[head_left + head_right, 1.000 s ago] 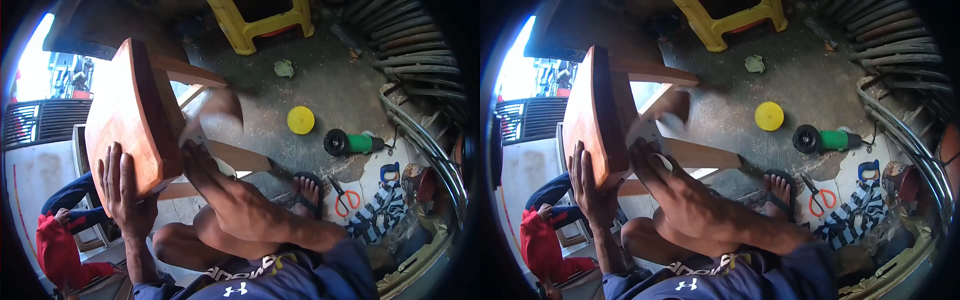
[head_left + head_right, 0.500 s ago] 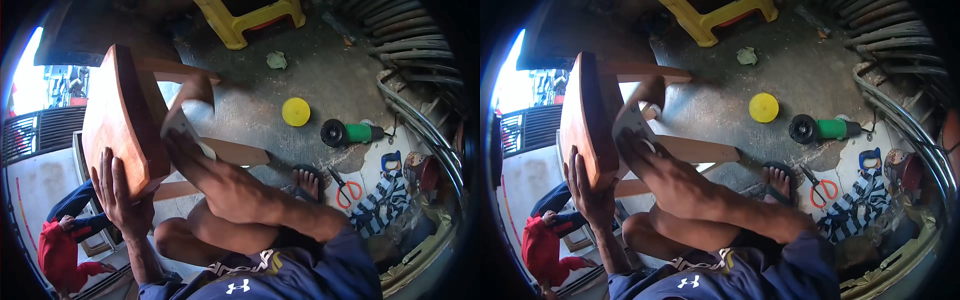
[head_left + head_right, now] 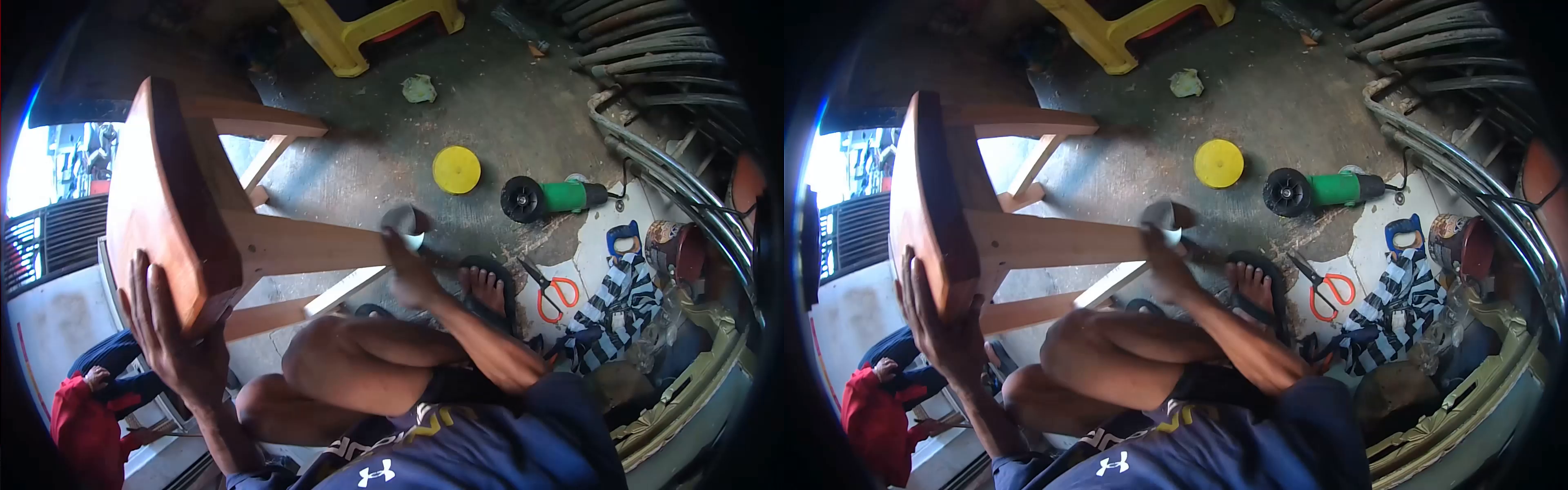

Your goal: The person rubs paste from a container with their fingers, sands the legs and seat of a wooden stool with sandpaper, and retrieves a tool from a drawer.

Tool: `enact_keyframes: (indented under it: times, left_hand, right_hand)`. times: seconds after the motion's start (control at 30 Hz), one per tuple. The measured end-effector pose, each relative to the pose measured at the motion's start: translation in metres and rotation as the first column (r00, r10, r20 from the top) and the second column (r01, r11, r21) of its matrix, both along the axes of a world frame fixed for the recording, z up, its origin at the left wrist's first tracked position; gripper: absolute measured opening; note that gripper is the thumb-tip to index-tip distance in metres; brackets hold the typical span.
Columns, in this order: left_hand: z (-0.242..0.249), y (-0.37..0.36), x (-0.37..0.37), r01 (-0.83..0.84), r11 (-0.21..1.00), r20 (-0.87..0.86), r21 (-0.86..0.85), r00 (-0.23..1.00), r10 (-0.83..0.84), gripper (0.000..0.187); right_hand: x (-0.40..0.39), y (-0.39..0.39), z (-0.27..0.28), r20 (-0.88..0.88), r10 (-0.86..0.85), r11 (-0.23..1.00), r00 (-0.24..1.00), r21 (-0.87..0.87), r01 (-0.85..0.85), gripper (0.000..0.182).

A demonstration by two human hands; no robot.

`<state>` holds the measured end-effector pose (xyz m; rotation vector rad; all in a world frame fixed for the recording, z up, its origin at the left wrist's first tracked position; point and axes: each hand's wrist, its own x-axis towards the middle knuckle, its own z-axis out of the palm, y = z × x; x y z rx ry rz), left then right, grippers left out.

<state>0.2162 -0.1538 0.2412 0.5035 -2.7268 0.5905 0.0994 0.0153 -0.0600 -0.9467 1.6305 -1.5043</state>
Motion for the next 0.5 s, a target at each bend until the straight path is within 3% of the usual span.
enact_keyframes:
  times: [0.03,0.1,0.13,0.17,0.2,0.23,0.3,0.37,0.43,0.47,0.5]
  left_hand:
    - [-0.001,0.002,0.002,-0.004,1.0,0.004,-0.013,1.0,0.004,0.08]
    - [-0.001,0.007,0.007,-0.062,0.998,0.01,0.007,0.998,0.062,0.08]
    - [0.0,0.007,0.008,-0.052,0.998,0.028,0.026,0.998,0.051,0.079]
    - [-0.001,0.008,0.009,-0.044,0.999,0.002,0.016,0.999,0.044,0.078]
    - [-0.003,0.01,0.008,-0.057,0.998,-0.011,0.0,0.998,0.057,0.079]
    - [0.0,0.012,0.008,-0.06,0.998,0.001,-0.005,0.998,0.06,0.079]
    - [-0.002,0.007,0.008,-0.073,0.996,-0.001,-0.051,0.997,0.073,0.078]
    - [-0.007,0.0,0.006,-0.077,0.996,-0.015,-0.038,0.997,0.077,0.078]
    - [-0.005,-0.007,-0.004,-0.083,0.997,0.027,-0.004,0.996,0.083,0.08]
    - [-0.004,-0.005,-0.002,-0.078,0.997,0.024,-0.013,0.997,0.079,0.08]
    - [-0.003,-0.005,-0.001,-0.062,0.998,0.024,-0.02,0.998,0.062,0.08]
  right_hand:
    - [-0.004,-0.001,0.021,0.114,0.022,1.0,0.993,0.016,-0.024,0.087]
    - [-0.004,0.006,0.06,0.084,0.061,0.995,0.995,-0.078,-0.055,0.086]
    - [0.011,0.008,0.019,-0.117,-0.102,0.992,0.988,-0.083,0.093,0.094]
    - [0.021,0.013,-0.047,-0.235,-0.112,0.994,0.965,-0.042,0.105,0.092]
    - [0.004,0.013,-0.044,-0.183,0.052,0.98,0.982,0.198,-0.016,0.091]
    - [-0.001,0.014,-0.036,-0.069,0.186,0.892,0.98,0.431,-0.139,0.09]
    - [0.012,-0.001,-0.031,-0.163,-0.017,0.984,0.987,0.173,0.045,0.089]
    - [0.015,0.002,0.002,-0.031,-0.057,0.998,0.998,0.021,0.058,0.089]
    - [0.023,0.011,-0.066,-0.141,-0.068,0.987,0.988,0.133,0.087,0.087]
    - [0.013,0.011,-0.071,0.06,0.015,0.927,0.998,0.373,-0.036,0.087]
    - [0.014,0.008,-0.058,0.038,0.006,0.933,0.999,0.361,-0.02,0.087]
